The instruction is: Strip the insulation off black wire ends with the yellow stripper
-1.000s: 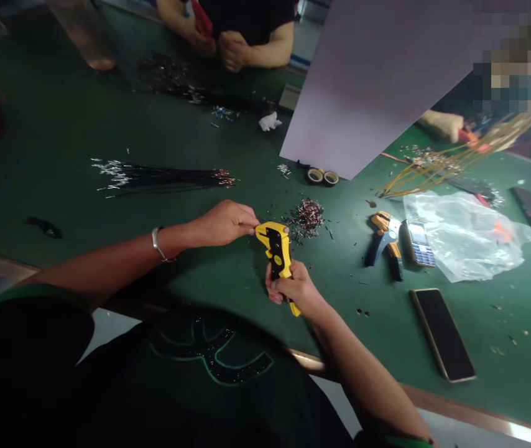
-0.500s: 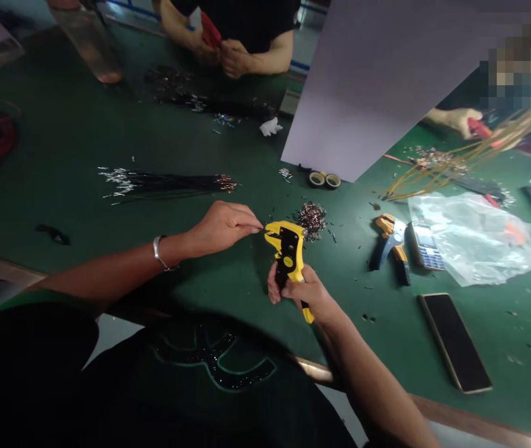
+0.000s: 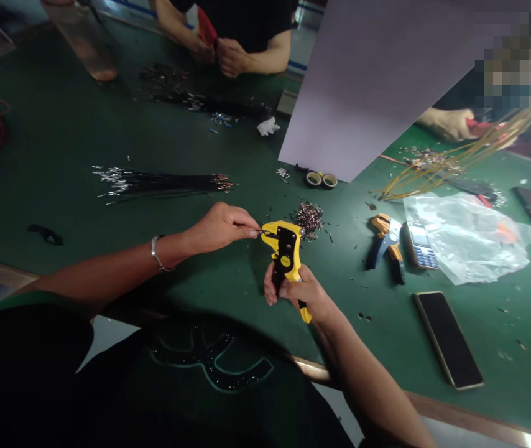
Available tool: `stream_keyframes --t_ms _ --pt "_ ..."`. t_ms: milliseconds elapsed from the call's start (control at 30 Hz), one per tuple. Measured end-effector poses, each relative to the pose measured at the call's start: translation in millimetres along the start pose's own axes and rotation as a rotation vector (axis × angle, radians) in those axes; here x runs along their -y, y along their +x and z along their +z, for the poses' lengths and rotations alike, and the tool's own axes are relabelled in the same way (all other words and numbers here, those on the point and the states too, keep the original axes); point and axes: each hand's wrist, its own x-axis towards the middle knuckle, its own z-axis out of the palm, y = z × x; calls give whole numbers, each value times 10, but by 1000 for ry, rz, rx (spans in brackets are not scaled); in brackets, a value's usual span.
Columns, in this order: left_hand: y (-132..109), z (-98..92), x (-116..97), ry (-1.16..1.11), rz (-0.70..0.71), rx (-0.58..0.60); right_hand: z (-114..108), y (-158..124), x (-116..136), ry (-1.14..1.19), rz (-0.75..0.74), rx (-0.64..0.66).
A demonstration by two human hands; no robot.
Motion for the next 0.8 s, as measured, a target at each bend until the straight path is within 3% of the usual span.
stream_keyframes --t_ms 800 --pt "-24 25 4 63 33 29 48 -40 -73 25 -15 -90"
